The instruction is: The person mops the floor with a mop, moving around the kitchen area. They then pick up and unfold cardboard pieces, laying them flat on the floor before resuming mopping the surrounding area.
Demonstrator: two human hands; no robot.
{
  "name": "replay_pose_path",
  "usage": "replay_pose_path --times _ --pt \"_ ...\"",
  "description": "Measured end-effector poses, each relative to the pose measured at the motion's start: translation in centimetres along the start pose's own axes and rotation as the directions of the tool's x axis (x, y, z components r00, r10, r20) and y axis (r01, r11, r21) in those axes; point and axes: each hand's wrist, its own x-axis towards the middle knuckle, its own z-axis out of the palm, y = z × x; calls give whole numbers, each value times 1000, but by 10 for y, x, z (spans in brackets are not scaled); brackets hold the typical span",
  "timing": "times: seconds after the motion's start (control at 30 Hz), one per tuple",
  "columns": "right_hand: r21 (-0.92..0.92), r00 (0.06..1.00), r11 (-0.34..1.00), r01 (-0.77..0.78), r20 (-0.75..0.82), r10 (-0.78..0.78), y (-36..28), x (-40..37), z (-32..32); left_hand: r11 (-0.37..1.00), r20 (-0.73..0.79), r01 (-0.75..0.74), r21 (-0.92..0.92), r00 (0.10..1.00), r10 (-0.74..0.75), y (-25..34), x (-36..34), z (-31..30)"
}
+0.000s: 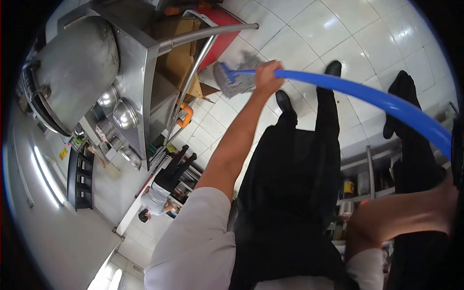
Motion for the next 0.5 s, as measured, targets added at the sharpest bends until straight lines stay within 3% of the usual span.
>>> replay_pose_path --times 0.03,0.1,0.13,0.17,0.2,0.23,0.27,0.33,0.4,0.47,0.5 --pt "-114 999 993 -29 -44 24 34 -27 11 997 24 -21 71 1000 20 -40 -5 -7" --pt "31 983 989 -143 -109 146 103 -95 23 974 -29 25 224 999 -19 -112 -23 -20" --pt "200 958 956 -215 -148 246 131 -126 37 942 -15 154 299 987 -157 -147 -36 -29" --pt "369 921 893 -259 -185 344 159 -156 50 913 20 192 359 977 -213 -193 -49 -36" --pt "450 865 843 -295 -248 436 179 -170 73 869 -2 222 442 969 -246 -222 -62 -41" --pt "439 866 852 -286 -262 426 191 -180 81 847 -10 274 455 953 -303 -256 -79 -45" --pt "458 867 825 -331 -197 457 202 -187 83 791 66 367 489 889 -453 -267 -89 -51" --pt "410 861 820 -399 -141 490 202 -186 74 791 86 330 515 899 -430 -262 -98 -41" --pt "274 838 855 -440 -216 501 170 -162 42 817 40 380 435 898 -439 -182 -80 -27" --pt "70 882 916 -394 -252 398 123 -124 10 916 -3 221 334 972 -234 -125 -64 0" --pt "-22 908 933 -360 -237 345 98 -103 3 982 -52 83 171 996 -75 -96 -53 15"
